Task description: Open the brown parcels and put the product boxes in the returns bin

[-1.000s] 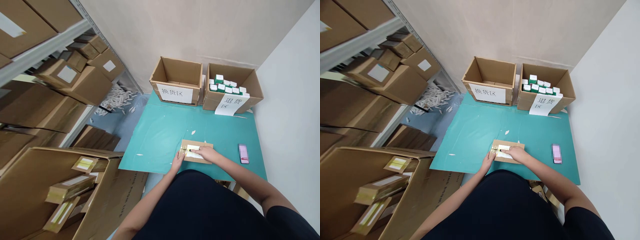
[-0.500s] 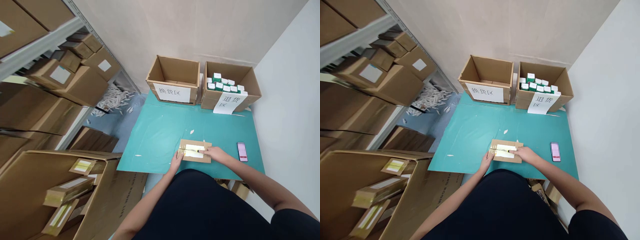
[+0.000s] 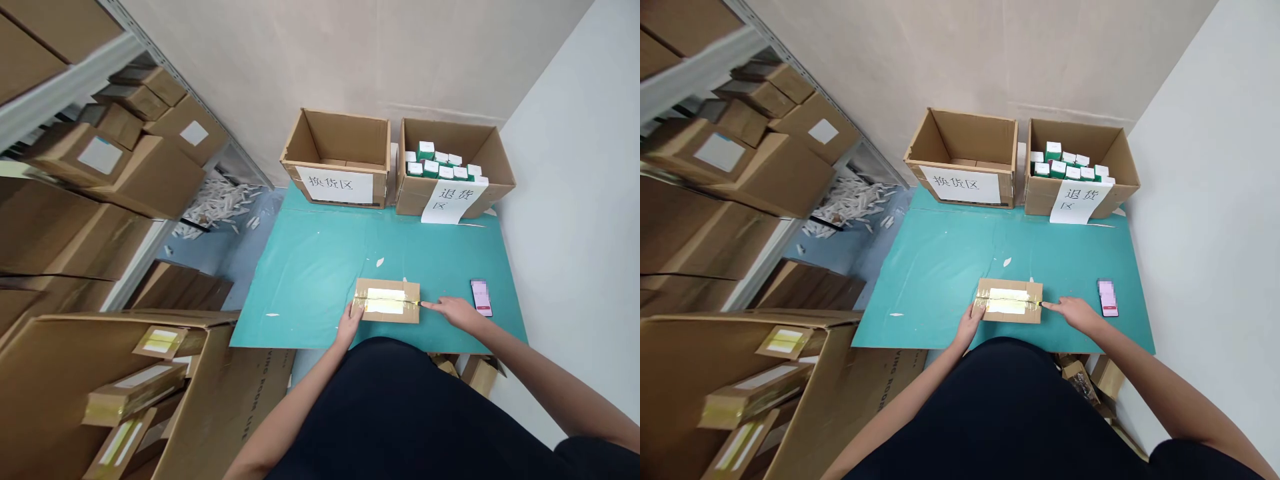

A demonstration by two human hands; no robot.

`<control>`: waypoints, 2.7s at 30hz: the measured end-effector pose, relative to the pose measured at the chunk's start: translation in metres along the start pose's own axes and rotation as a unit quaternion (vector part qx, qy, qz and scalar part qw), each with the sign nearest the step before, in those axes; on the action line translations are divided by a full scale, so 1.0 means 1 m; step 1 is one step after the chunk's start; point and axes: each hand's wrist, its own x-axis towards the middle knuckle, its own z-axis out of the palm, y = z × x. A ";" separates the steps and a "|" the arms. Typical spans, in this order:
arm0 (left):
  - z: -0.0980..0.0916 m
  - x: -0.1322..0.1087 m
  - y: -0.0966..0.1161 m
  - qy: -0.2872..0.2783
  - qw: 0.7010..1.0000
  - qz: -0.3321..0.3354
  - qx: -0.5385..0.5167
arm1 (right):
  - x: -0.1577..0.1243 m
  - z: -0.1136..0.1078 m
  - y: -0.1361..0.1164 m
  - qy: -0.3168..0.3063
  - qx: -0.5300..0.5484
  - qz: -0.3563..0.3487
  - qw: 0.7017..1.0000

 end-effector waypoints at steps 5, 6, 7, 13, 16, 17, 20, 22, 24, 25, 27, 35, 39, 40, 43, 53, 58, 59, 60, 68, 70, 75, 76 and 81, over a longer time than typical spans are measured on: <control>0.002 -0.001 0.000 0.007 1.000 0.004 0.010 | -0.017 -0.002 0.009 -0.001 0.007 0.010 1.000; 0.002 -0.001 0.000 0.008 1.000 0.003 0.010 | -0.018 -0.002 0.009 -0.002 0.003 0.011 1.000; 0.002 -0.001 0.000 0.008 1.000 0.004 0.010 | -0.020 -0.002 0.009 -0.005 -0.001 0.012 1.000; 0.000 -0.002 0.001 0.004 1.000 0.003 0.022 | -0.025 -0.002 0.009 -0.001 -0.012 0.011 1.000; 0.000 -0.001 0.002 0.011 1.000 0.009 0.024 | -0.028 -0.002 0.010 -0.002 -0.013 0.013 1.000; 0.001 -0.001 0.003 0.012 1.000 0.012 0.023 | -0.030 -0.001 0.011 -0.003 -0.013 0.014 1.000; 0.001 -0.001 0.004 0.007 1.000 0.014 0.022 | -0.035 0.003 0.014 0.001 -0.011 0.022 1.000; 0.001 -0.001 0.003 0.005 1.000 0.007 0.028 | -0.038 0.007 0.015 0.002 -0.008 0.031 0.999; 0.001 0.000 0.002 0.002 0.999 0.006 0.040 | -0.040 0.012 0.015 0.002 -0.008 0.040 0.999; 0.001 0.000 0.001 0.001 0.999 0.009 0.048 | -0.042 0.014 0.015 0.004 -0.008 0.041 0.999; -0.001 0.001 -0.001 0.002 0.998 0.018 0.067 | -0.046 0.020 0.014 0.012 -0.010 0.040 0.999; -0.018 0.004 0.025 -0.020 0.933 0.183 0.310 | -0.071 0.053 0.027 0.107 0.159 0.127 0.973; -0.011 0.005 0.050 -0.149 0.834 0.313 0.430 | -0.063 0.071 0.015 0.157 0.346 0.180 0.907; -0.007 0.006 0.055 -0.188 0.811 0.329 0.445 | -0.058 0.075 0.008 0.157 0.390 0.201 0.885; 0.006 0.011 0.066 -0.256 0.773 0.339 0.470 | -0.043 0.085 -0.013 0.155 0.512 0.248 0.808; 0.020 0.035 0.087 -0.240 0.768 0.298 0.514 | -0.026 0.097 -0.035 0.173 0.640 0.255 0.704; 0.027 0.043 0.088 -0.246 0.757 0.274 0.540 | -0.023 0.091 -0.036 0.153 0.646 0.255 0.703; 0.027 0.043 0.088 -0.249 0.756 0.273 0.540 | -0.023 0.090 -0.036 0.148 0.648 0.257 0.702; 0.027 0.044 0.087 -0.253 0.754 0.275 0.540 | -0.022 0.089 -0.036 0.145 0.650 0.258 0.700; 0.019 0.028 0.083 -0.281 0.713 0.319 0.558 | -0.023 0.096 -0.033 0.141 0.680 0.249 0.675; 0.019 0.025 0.082 -0.281 0.717 0.321 0.551 | -0.024 0.099 -0.034 0.145 0.687 0.244 0.669; 0.018 0.030 0.085 -0.286 0.726 0.311 0.543 | -0.021 0.098 -0.038 0.150 0.693 0.254 0.658; 0.019 0.032 0.085 -0.289 0.725 0.308 0.545 | -0.020 0.098 -0.038 0.150 0.694 0.255 0.657; 0.025 0.029 0.081 -0.284 0.732 0.305 0.539 | -0.017 0.100 -0.038 0.149 0.691 0.252 0.662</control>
